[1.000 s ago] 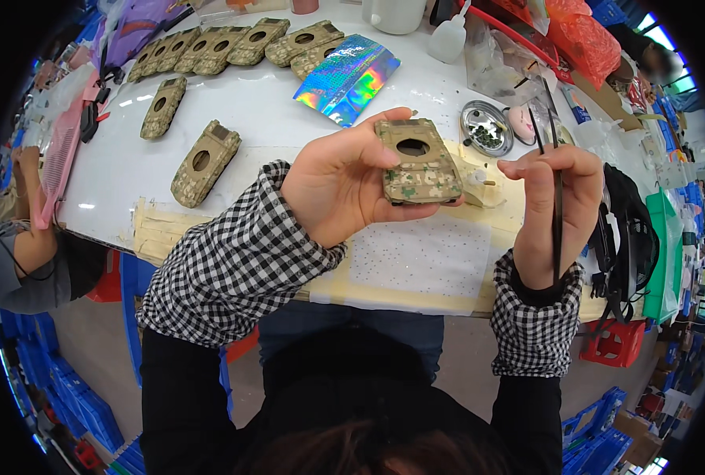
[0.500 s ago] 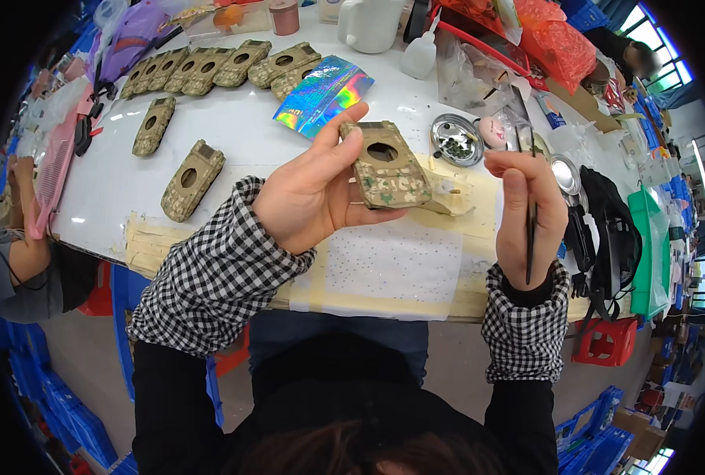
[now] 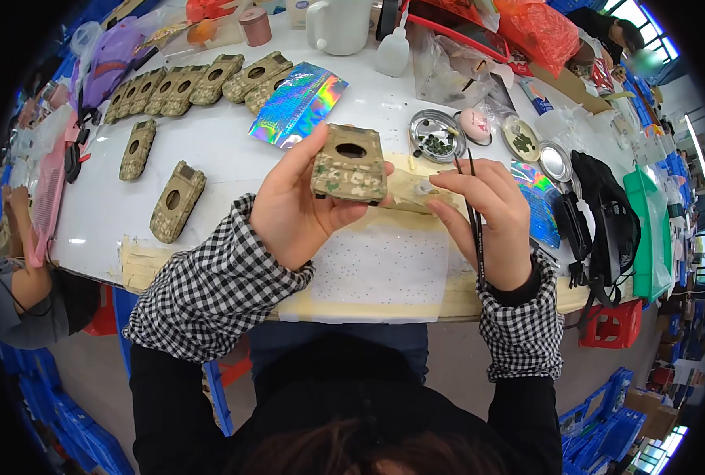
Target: The person is assembling and detailing small toy tank models at a workbench.
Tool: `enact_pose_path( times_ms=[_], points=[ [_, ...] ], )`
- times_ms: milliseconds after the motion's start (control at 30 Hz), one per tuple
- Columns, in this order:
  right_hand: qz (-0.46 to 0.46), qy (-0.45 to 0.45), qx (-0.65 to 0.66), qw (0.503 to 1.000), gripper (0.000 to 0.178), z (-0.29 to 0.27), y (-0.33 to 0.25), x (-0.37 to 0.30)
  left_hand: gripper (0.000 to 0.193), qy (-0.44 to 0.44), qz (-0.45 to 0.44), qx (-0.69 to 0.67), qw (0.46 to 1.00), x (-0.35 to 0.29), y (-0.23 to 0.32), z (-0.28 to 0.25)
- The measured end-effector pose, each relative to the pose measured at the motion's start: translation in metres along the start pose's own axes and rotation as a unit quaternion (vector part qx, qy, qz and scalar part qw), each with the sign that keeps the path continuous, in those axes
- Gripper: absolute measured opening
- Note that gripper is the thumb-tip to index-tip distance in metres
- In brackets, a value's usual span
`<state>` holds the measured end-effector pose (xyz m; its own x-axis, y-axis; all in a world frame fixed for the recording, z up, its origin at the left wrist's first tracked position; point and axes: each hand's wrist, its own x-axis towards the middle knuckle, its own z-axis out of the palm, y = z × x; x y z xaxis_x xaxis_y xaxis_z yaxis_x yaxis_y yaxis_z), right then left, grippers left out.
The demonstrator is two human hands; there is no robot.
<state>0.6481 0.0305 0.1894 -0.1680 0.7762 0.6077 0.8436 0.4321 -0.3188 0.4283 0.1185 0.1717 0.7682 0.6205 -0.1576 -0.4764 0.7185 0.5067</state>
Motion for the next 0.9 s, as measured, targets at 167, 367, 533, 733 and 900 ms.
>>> enact_pose_path(
  times_ms=[167, 367, 533, 733, 900],
  points=[
    [0.017, -0.001, 0.004, 1.0, 0.021, 0.007, 0.003, -0.004, 0.051, 0.019, -0.009, -0.012, 1.0, -0.001, -0.004, -0.002],
    [0.023, 0.067, 0.011, 0.997, 0.019, -0.004, -0.006, 0.002, 0.05, 0.01, -0.035, -0.029, 0.999, -0.004, -0.007, -0.003],
    [0.02, 0.137, 0.086, 0.987, 0.017, -0.017, -0.027, 0.012, 0.049, -0.004, -0.056, -0.05, 0.997, -0.005, -0.008, -0.001],
    [0.023, 0.104, 0.252, 0.962, 0.017, 0.006, -0.036, 0.016, 0.05, 0.026, -0.046, 0.004, 0.999, -0.007, -0.015, 0.003],
    [0.012, 0.073, 0.251, 0.965, 0.012, 0.014, -0.04, 0.018, 0.05, 0.016, -0.059, 0.007, 0.998, -0.01, -0.015, -0.001]
  ],
)
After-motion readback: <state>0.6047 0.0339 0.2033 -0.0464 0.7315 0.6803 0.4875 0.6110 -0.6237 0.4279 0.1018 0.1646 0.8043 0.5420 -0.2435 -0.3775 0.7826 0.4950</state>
